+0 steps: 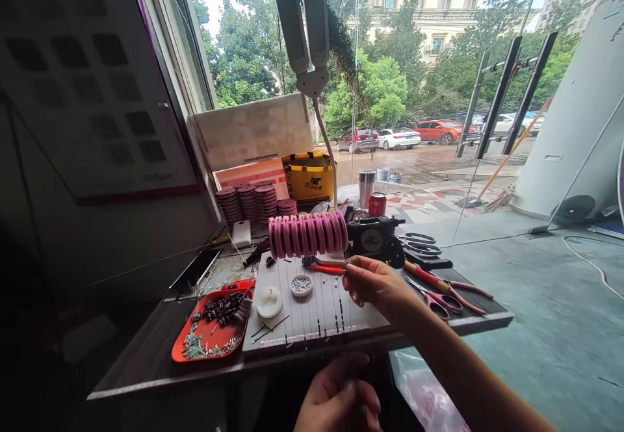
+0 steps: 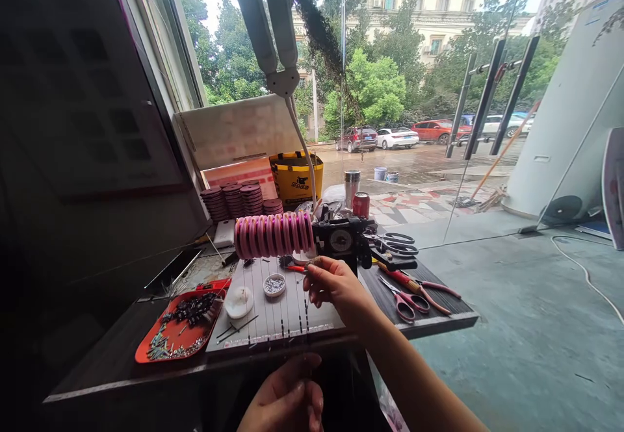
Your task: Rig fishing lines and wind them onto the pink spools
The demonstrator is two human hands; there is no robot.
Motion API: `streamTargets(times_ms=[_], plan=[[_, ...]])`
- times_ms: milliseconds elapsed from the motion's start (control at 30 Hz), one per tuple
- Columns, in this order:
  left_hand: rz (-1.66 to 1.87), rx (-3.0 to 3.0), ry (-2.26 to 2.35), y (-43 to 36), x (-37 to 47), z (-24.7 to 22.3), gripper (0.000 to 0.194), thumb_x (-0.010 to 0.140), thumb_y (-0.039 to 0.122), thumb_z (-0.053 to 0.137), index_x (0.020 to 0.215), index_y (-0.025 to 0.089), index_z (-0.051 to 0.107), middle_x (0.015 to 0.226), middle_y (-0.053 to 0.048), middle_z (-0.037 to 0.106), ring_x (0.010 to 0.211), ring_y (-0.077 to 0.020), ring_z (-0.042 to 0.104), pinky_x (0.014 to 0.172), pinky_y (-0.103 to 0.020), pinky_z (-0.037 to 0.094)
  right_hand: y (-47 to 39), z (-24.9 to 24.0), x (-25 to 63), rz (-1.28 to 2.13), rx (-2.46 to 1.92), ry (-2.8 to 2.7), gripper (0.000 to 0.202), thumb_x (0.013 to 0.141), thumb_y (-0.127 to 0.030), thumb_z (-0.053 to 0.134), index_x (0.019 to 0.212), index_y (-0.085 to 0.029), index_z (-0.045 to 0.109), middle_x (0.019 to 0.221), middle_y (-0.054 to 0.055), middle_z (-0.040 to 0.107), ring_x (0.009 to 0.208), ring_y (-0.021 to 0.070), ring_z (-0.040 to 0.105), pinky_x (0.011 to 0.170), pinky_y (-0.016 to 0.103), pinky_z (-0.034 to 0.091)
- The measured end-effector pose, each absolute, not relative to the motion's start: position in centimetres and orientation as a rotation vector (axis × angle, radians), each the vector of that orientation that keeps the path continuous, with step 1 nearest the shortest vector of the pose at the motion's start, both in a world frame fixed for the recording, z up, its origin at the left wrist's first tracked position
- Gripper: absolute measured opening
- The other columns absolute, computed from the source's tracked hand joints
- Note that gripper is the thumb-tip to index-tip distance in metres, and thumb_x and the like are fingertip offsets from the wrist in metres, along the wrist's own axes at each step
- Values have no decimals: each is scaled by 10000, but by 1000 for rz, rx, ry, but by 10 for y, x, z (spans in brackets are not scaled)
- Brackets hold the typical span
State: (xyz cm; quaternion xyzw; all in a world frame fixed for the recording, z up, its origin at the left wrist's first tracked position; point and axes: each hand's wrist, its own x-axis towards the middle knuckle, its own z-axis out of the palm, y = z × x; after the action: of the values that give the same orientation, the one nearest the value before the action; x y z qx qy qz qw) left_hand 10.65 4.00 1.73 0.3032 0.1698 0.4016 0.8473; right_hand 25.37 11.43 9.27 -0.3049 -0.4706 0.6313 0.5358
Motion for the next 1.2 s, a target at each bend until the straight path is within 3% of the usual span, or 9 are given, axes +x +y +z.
streamTargets(times_ms=[300, 400, 500, 600, 667, 867, 1033, 1200], plan=[[824, 713, 418, 38, 99, 13, 277, 666, 267, 678, 937, 215, 652, 611, -31, 667, 474, -95, 590, 506, -202, 432, 115, 94, 251, 1486, -766, -1118, 312, 670, -414, 638, 751, -157, 482, 555, -18, 576, 389, 54, 464, 382, 166, 312], [832, 897, 501, 45, 99, 25, 277, 650, 288, 675, 905, 183, 666, 773, -83, 696, 676, -163, 629, 651, -261, 443, 120, 98, 252, 1442, -787, -1132, 335, 688, -454, 605, 811, -171, 473, 520, -20, 580, 336, 58, 430, 336, 161, 240], [895, 1137, 611, 64, 107, 51, 293, 628, 321, 661, 815, 98, 690, 911, -144, 679, 888, -233, 591, 827, -305, 395, 123, 104, 255, 1408, -806, -1165, 314, 657, -423, 643, 717, -154, 494, 515, -36, 551, 314, 17, 351, 327, 155, 154], [949, 953, 590, 87, 124, 82, 440, 677, 434, 599, 993, 127, 602, 690, -79, 671, 522, -159, 604, 601, -301, 453, 123, 110, 258, 1388, -811, -1191, 286, 633, -376, 677, 663, -132, 531, 502, -57, 485, 362, 2, 314, 348, 150, 164], [1037, 902, 629, 100, 137, 97, 427, 652, 450, 625, 914, 113, 595, 611, -52, 638, 415, -115, 552, 490, -244, 424, 121, 112, 259, 1380, -807, -1200, 285, 620, -370, 687, 646, -128, 540, 525, -51, 475, 401, 11, 338, 360, 150, 197], [1150, 882, 662, 110, 153, 97, 257, 649, 358, 651, 740, 138, 552, 515, 21, 569, 386, -46, 458, 419, -160, 351, 119, 109, 258, 1442, -797, -1216, 321, 602, -424, 675, 653, -154, 509, 496, -59, 451, 373, 53, 387, 348, 189, 306], [1232, 947, 663, 99, 150, 87, 261, 643, 369, 638, 616, 147, 502, 430, 32, 521, 360, -51, 401, 394, -170, 304, 119, 105, 256, 1464, -798, -1230, 307, 639, -418, 655, 639, -160, 487, 421, -78, 396, 323, 43, 355, 332, 180, 240], [1158, 945, 664, 94, 148, 93, 262, 718, 392, 556, 812, 147, 560, 607, -6, 597, 407, -72, 463, 427, -200, 360, 118, 109, 257, 1442, -783, -1218, 311, 639, -421, 657, 657, -153, 501, 476, -73, 418, 347, 21, 306, 331, 174, 162]])
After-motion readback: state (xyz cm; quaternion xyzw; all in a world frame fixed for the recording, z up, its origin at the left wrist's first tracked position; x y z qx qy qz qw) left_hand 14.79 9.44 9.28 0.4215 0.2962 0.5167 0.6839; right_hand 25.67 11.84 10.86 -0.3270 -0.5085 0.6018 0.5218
